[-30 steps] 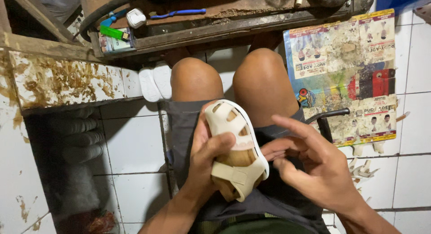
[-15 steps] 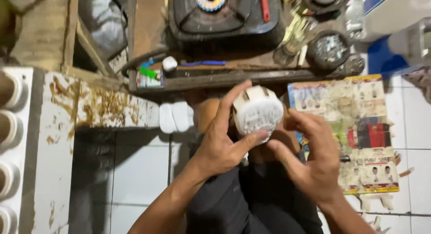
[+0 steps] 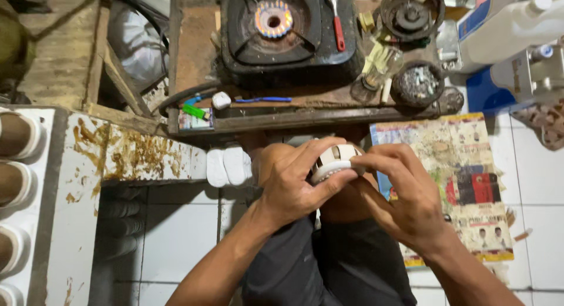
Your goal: The person trims excess material from the edges of white sandals using a knife. They repeatedly heat the sole on a gas stove and press it with a white plastic mold to shape the material, then trim again. Finished sandals are placed on a nearby shelf.
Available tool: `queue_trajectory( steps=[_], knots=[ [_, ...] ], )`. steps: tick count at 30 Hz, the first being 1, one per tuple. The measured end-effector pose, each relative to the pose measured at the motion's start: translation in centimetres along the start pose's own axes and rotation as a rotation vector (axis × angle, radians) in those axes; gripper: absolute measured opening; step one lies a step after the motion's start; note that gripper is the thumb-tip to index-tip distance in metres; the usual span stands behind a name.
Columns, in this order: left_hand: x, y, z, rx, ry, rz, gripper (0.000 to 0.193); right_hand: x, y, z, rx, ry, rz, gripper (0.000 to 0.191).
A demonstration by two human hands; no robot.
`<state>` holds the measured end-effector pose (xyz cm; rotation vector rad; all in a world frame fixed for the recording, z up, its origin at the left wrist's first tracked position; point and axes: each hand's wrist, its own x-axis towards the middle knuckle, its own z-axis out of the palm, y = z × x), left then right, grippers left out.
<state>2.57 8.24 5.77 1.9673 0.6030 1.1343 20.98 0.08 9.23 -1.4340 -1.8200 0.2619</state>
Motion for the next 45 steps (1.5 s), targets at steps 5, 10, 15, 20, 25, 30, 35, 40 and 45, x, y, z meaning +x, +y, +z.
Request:
queue_trajectory(
  steps=[5,10,15,20,25,30,35,40,45],
  knots=[
    [-0.2,-0.1,0.0,-0.053,0.003,0.001,0.036,0.0,0.4,0.1,0.087,-0.031,0.084,0.038],
    [-2.2,-0.9,0.4,-0.012,0.058,0.024,0.039,-3.6,0.4,1.8,0.368,0.12,0.268,0.043],
    [-6.4,1.6,1.2,0.127,0.019,0.217,0.058,-11.1,0.3,3.2,1.321,-0.08,1.045,0.057],
    [-9.7,6.8,2.8,-0.123,0.09,-0.021,0.087,-15.0,-1.1,3.8,1.263,-0.122,1.06,0.049],
    [-9.0,5.7,2.0,-1.345,0.339,-0.806,0.094,-14.1,-3.2,3.0,0.558,-0.227,0.558,0.07],
    [-9.8,5.8,1.0,-1.308,0.228,-0.848,0.077,-11.2,-3.1,0.4,0.776,-0.152,0.644,0.064],
    [-10.3,6.8,1.7,-1.242,0.19,-0.907,0.077,-7.5,-3.1,-1.7,0.514,-0.245,0.486,0.047],
    [-10.4,7.0,2.0,-1.196,0.168,-0.931,0.079,-4.5,-3.9,-2.7,0.393,-0.352,0.362,0.042],
    [-11.1,7.0,2.2,-1.06,0.068,-0.876,0.078,-4.6,-4.1,-2.8,0.368,-0.398,0.429,0.039]
  ],
)
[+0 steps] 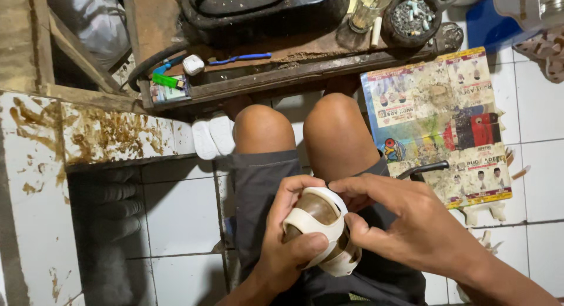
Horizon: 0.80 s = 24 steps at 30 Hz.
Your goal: The person trims excess material from the edges of white sandals using a knife. They repeatedly heat the sole on a gas stove and press it with a white plastic mold to shape the material, then trim again. Finished sandals are placed on a nearby shelf.
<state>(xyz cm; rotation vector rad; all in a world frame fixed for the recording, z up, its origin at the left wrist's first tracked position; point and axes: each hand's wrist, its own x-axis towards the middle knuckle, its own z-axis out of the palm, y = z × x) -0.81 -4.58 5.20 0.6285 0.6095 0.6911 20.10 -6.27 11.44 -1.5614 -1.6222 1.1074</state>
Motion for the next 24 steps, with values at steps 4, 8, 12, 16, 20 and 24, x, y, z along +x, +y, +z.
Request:
queue_trajectory(
  steps=[4,8,12,16,20,24],
  knots=[
    [0.0,-0.3,0.0,0.067,-0.015,0.026,0.077,-0.5,0.9,0.3,0.018,0.05,-0.009,0.038],
    [0.0,-0.3,0.1,0.182,-0.017,0.05,0.072,-0.9,1.3,0.4,0.033,0.076,-0.028,0.037],
    [-0.3,-0.1,0.1,0.294,-0.036,0.077,0.068,-0.8,1.6,0.2,0.012,0.065,-0.093,0.037],
    [-0.5,-0.2,0.1,0.361,-0.059,0.054,0.063,-0.4,2.3,-0.4,0.046,-0.02,-0.075,0.04],
    [-0.4,-0.2,0.0,0.553,-0.096,0.217,0.062,-0.4,2.7,-0.8,0.091,-0.043,-0.02,0.038],
    [-0.3,-0.1,0.2,0.432,-0.08,0.116,0.062,-0.9,2.9,-0.3,0.042,0.018,-0.097,0.037]
  ],
)
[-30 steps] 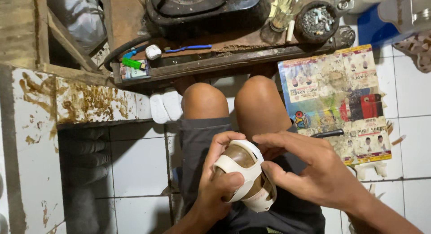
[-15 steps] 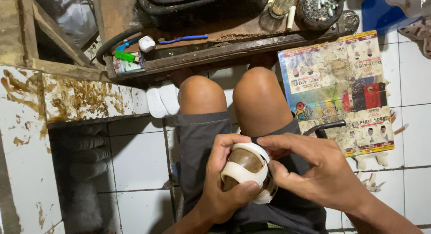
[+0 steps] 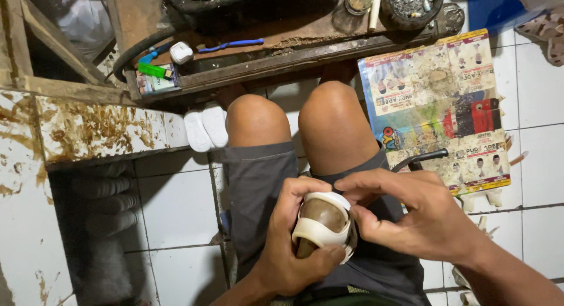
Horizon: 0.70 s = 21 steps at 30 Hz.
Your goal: The person trims excess material from the edges of white sandals using a knife. They repeatedly heat the sole on a gas stove and press it with a white plastic mold to shape the material, then trim again. Finished sandals are placed on a nearby shelf.
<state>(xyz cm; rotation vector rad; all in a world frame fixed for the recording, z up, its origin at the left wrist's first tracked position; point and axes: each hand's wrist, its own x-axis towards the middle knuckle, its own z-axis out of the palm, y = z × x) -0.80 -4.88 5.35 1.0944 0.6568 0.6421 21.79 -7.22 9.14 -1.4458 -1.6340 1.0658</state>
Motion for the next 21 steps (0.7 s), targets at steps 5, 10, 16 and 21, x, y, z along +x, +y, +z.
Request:
queue_trajectory(
  steps=[5,10,16,21],
  knots=[
    [0.1,0.4,0.3,-0.07,0.025,-0.052,0.062,-0.9,0.4,0.9,-0.066,0.102,-0.013,0.034],
    [0.3,0.6,0.5,-0.27,0.06,-0.067,0.066,-1.9,0.6,1.2,0.124,0.082,0.051,0.038],
    [0.7,0.2,0.5,-0.396,0.137,-0.025,0.069,-2.5,-0.3,2.4,0.081,0.183,0.053,0.036],
    [0.6,0.0,0.6,-0.396,0.118,-0.075,0.07,-2.3,-0.7,1.7,0.034,0.141,0.135,0.04]
  ],
)
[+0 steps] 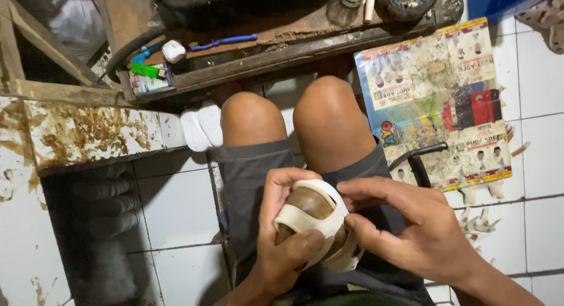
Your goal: The person trims excess material from the edges of white sandals using a knife. They repeatedly heat the sole on a gas stove and press it with a white plastic mold to shape the material, then trim again. Finished sandals are placed on a nearby shelf.
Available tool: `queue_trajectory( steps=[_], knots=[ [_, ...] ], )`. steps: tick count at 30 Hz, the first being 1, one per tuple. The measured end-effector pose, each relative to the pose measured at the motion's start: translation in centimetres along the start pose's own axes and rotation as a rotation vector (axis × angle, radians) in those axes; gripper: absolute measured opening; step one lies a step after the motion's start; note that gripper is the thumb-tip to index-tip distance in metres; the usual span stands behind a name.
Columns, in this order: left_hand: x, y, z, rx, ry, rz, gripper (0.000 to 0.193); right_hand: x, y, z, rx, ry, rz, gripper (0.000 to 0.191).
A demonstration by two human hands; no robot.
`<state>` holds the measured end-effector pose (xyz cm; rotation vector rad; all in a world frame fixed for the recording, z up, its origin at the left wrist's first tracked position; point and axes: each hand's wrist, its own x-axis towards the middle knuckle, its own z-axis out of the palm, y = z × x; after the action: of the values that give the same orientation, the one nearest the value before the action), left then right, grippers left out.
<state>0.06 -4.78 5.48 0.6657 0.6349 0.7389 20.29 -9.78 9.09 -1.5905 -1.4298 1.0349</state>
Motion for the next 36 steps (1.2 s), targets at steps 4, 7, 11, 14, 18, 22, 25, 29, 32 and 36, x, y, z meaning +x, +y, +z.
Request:
queue_trajectory(
  steps=[4,7,11,14,18,22,25,29,32,36],
  knots=[
    [-0.1,-0.2,0.0,0.026,-0.006,-0.026,0.071,0.3,0.2,-0.1,-0.003,-0.033,0.061,0.037],
    [-0.2,-0.1,-0.1,0.058,-0.003,-0.02,0.07,0.2,0.3,0.3,0.028,0.003,0.091,0.034],
    [-0.2,0.1,0.0,0.079,0.012,-0.002,0.069,0.1,0.1,0.7,0.159,0.009,0.046,0.044],
    [0.1,0.0,0.1,0.111,0.019,0.028,0.068,0.0,-0.3,0.9,0.047,0.019,-0.094,0.044],
    [-0.1,0.0,0.2,0.132,-0.003,0.043,0.065,-0.5,-1.0,1.9,0.011,0.122,-0.107,0.04],
    [-0.3,0.0,0.4,0.091,0.005,0.033,0.064,-1.4,-1.2,2.5,-0.148,0.193,-0.165,0.041],
    [-0.1,0.3,1.2,0.167,0.008,0.1,0.066,-1.8,-0.7,2.3,-0.18,0.171,-0.286,0.054],
    [0.2,1.3,2.7,0.292,0.03,-0.038,0.085,-1.7,0.5,1.6,0.048,0.017,-0.089,0.099],
    [0.8,2.2,2.8,0.141,0.006,-0.152,0.068,-1.2,1.8,0.9,0.494,0.009,0.191,0.117],
    [1.7,2.2,1.9,0.163,0.091,-0.134,0.036,-1.7,3.0,-0.8,0.771,0.064,0.441,0.134]
  ],
)
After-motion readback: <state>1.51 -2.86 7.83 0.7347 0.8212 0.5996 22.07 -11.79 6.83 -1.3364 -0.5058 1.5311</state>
